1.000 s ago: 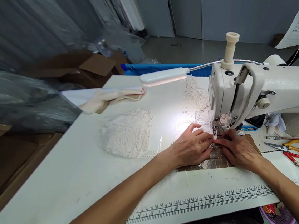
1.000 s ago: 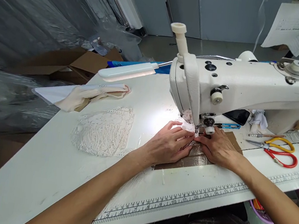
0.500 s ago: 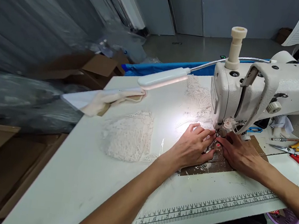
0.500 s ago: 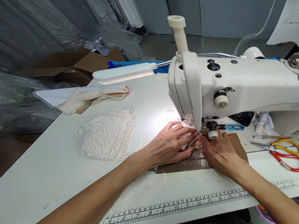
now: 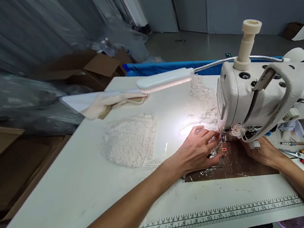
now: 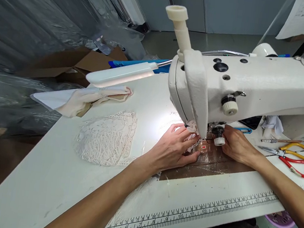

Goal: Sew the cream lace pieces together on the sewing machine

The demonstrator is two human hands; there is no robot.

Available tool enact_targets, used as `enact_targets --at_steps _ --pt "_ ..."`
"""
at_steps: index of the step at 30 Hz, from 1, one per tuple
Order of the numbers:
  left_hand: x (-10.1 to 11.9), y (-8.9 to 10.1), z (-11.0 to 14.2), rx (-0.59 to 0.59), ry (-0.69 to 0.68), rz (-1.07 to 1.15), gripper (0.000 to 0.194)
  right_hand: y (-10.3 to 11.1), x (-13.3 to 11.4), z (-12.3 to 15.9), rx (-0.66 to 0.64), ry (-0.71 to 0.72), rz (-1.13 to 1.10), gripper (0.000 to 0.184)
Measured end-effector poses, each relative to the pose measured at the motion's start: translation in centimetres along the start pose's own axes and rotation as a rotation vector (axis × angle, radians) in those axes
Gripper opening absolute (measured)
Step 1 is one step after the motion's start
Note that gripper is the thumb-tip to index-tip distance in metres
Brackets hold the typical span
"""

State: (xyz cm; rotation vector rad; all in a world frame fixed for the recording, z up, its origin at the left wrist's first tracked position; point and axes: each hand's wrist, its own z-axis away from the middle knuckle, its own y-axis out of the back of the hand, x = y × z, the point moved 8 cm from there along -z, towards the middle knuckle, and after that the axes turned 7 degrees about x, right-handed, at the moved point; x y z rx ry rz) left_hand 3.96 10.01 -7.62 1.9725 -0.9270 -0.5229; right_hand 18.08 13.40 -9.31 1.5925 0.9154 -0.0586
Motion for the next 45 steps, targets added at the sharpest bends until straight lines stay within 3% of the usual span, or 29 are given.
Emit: enact_targets --at_steps 7,14,19,25,29,34,37,45 --pt "-0.3 -0.4 0.2 -0.014 0.026 0.004 0.030 0.0 -0.7 1.0 -0.003 -0.041 -0.072 0.026" --pt "-0.5 -0.7 0.2 -0.069 0.072 0.073 0.035 -0.2 -0.3 1.7 0.104 -0.057 0.077 0.018" --pt "-1.3 -1.7 0.6 -0.153 0.133 0.071 0.045 -0.8 -0.3 1.8 0.046 -0.025 0.174 0.022" --pt "-2.0 -1.9 1.0 -0.083 0.196 0.022 0.048 -1.2 -0.5 1.9 -0.014 0.005 0.207 0.028" --pt "-2.8 -0.8 0.5 -0.078 0.225 0.056 0.039 -1.3 -0.8 2.0 -0.024 0.023 0.252 0.031" --pt "-4.7 2.8 -0.4 -0.118 0.325 0.201 0.033 -1.2 -0.9 2.0 -0.011 0.044 0.261 0.032" --pt "-4.6 4.2 0.0 -0.185 0.332 0.226 0.030 -1.2 -0.8 2.1 -0.007 0.047 0.262 0.031" --pt "-1.2 3.6 3.2 -0.262 0.183 0.156 0.027 -1.2 -1.1 2.1 -0.023 0.033 0.249 0.028"
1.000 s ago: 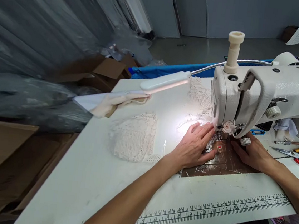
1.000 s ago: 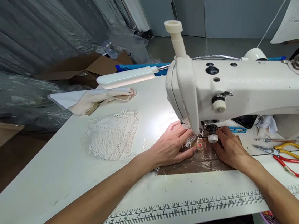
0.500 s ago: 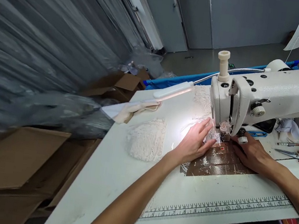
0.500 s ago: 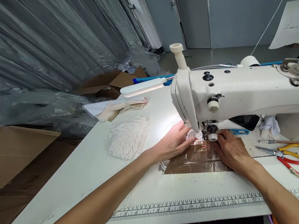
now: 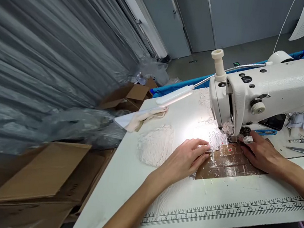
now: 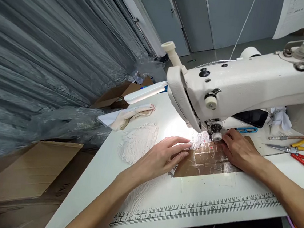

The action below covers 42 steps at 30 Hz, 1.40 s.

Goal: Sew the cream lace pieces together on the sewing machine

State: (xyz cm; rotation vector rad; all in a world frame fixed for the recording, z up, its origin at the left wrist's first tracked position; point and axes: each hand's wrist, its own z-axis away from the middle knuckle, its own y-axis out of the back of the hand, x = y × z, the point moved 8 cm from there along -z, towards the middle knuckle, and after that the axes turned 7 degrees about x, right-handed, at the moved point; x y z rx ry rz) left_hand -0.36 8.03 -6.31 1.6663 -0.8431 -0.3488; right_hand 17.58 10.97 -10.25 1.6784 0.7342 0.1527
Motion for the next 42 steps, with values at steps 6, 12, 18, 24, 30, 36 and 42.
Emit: enact_targets --at_steps 6,12,18,24,30,36,42 --pt "-3.0 -1.5 -1.4 0.021 0.034 0.041 0.029 -0.2 0.3 0.0 -0.001 -0.036 -0.018 0.029" --pt "-4.4 0.4 -1.0 -0.064 0.141 -0.054 0.026 -0.5 0.9 0.3 0.029 -0.007 -0.012 0.032" --pt "-4.4 3.1 4.8 -0.150 0.365 0.056 0.026 -0.3 0.2 0.5 0.151 0.149 0.029 0.042" --pt "-2.8 1.0 6.2 -0.138 0.355 0.039 0.014 0.3 -0.2 0.7 0.219 0.192 0.041 0.040" --pt "0.4 0.1 2.0 -0.175 0.256 0.194 0.011 0.5 -0.1 0.3 0.094 0.093 0.041 0.032" --pt "-3.5 0.5 3.9 -0.391 0.474 0.126 0.018 0.6 -1.0 0.2 0.009 0.088 -0.032 0.028" --pt "1.3 0.1 2.4 -0.305 0.375 0.377 0.020 1.1 -3.9 2.1 -0.132 0.108 -0.447 0.054"
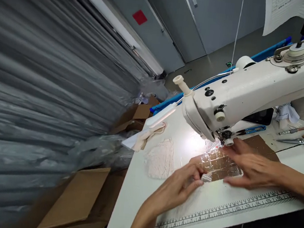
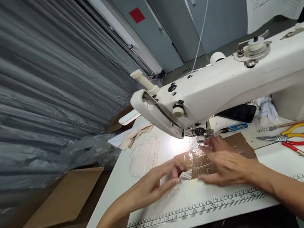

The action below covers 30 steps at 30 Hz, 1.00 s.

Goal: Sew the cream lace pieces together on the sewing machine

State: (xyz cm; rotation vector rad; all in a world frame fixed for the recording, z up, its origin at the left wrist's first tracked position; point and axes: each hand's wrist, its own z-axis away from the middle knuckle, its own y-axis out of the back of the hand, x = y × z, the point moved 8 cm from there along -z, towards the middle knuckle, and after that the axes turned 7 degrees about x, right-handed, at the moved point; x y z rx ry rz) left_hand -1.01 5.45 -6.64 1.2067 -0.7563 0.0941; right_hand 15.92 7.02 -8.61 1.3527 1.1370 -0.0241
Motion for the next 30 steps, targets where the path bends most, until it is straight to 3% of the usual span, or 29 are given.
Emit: enact_targets --at_steps 3,5,7,9,12,15,18,24,27,30 --pt "3.7 -2.0 -1.0 -0.062 -0.096 0.078 0.019 -0.8 -2.3 0.5 -0.082 0.094 -0.266 0.087" --pt "5.1 -2.7 -2.1 -0.036 -0.130 0.066 0.019 -1.1 -2.8 0.4 -0.125 0.099 -0.356 0.075" --pt "5.5 -2.7 -3.4 0.022 -0.154 0.041 0.018 -1.2 -2.1 -0.1 -0.154 0.028 -0.376 0.045" --pt "5.1 -2.0 -4.6 0.113 -0.194 -0.038 0.017 -0.4 -0.6 -0.8 -0.089 -0.092 -0.338 0.027" --pt "3.4 -0.1 -5.9 0.295 -0.258 -0.324 0.022 1.7 2.3 -1.1 0.051 -0.316 -0.240 0.027" --pt "0.8 0.7 -7.3 0.323 -0.265 -0.549 0.027 2.6 4.2 -0.6 0.058 -0.481 -0.158 0.028" --pt "-1.1 0.7 -9.0 0.310 -0.292 -0.593 0.032 2.7 4.5 -0.6 0.064 -0.476 -0.153 0.029" --pt "-1.6 0.3 -11.3 0.360 -0.421 -0.526 0.029 3.0 5.3 -0.8 0.196 -0.423 -0.263 0.045" --pt "-1.2 0.9 -10.2 0.484 -0.368 -0.462 0.029 2.8 5.8 -0.8 0.187 -0.477 -0.416 0.052" --pt "0.5 1.1 -7.8 0.575 -0.381 -0.269 0.027 2.0 5.1 -0.8 0.115 -0.491 -0.626 0.052"
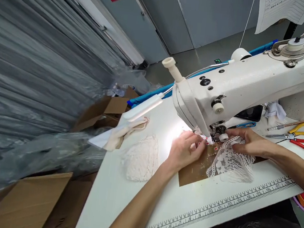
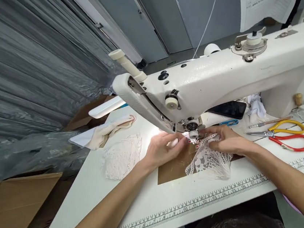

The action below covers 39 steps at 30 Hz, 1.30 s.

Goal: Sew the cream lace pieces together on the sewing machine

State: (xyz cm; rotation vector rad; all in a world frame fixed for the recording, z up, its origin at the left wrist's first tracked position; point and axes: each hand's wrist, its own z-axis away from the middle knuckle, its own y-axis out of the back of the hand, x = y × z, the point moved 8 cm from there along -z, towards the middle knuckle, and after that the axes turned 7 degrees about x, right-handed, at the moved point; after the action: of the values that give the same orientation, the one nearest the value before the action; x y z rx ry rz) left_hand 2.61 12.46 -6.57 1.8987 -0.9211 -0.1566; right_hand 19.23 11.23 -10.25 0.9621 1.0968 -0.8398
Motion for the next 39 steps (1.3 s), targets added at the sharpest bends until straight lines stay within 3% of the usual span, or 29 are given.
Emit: enact_targets --at_steps 3,8,12,15,17,20,22,25,29,33,35,39 --pt "2.8 0.3 1.2 -0.079 0.037 0.314 0.016 -1.4 -0.2 0.4 -0.133 -0.055 -0.237 0.044" --pt "4.5 -1.3 3.0 -0.333 0.279 0.710 0.040 -2.0 -0.6 0.8 -0.255 -0.097 -0.511 0.041" --pt "3.7 -2.1 3.6 -0.358 0.408 0.786 0.039 -1.1 -1.0 0.8 -0.233 -0.029 -0.380 0.035" --pt "2.6 -2.2 3.4 -0.278 0.474 0.750 0.038 -0.6 -1.1 0.6 -0.165 0.004 -0.177 0.032" --pt "1.8 -2.0 3.1 -0.222 0.469 0.685 0.035 0.2 -0.8 0.3 -0.054 0.009 0.005 0.031" --pt "0.9 -0.9 2.5 -0.114 0.341 0.447 0.032 2.0 -0.6 -0.1 0.176 0.007 0.323 0.028" --pt "0.8 0.2 2.3 -0.053 0.188 0.229 0.028 2.6 -0.5 -0.2 0.251 -0.006 0.449 0.029" --pt "1.4 1.1 2.3 -0.022 -0.060 0.009 0.017 2.3 -0.5 -0.3 0.238 -0.001 0.476 0.030" --pt "3.7 0.8 3.1 -0.064 -0.383 0.033 0.021 2.1 -0.8 -0.3 0.216 0.050 0.493 0.028" --pt "5.7 -0.5 4.2 -0.138 -0.496 -0.005 0.026 2.0 -0.6 -0.3 0.131 0.057 0.526 0.025" --pt "6.4 -0.8 4.7 -0.145 -0.503 -0.051 0.023 1.7 -0.5 -0.1 0.066 -0.001 0.394 0.026" --pt "7.3 -0.7 5.2 -0.193 -0.464 0.023 0.029 -1.0 -0.2 1.0 -0.103 -0.269 -0.187 0.044"
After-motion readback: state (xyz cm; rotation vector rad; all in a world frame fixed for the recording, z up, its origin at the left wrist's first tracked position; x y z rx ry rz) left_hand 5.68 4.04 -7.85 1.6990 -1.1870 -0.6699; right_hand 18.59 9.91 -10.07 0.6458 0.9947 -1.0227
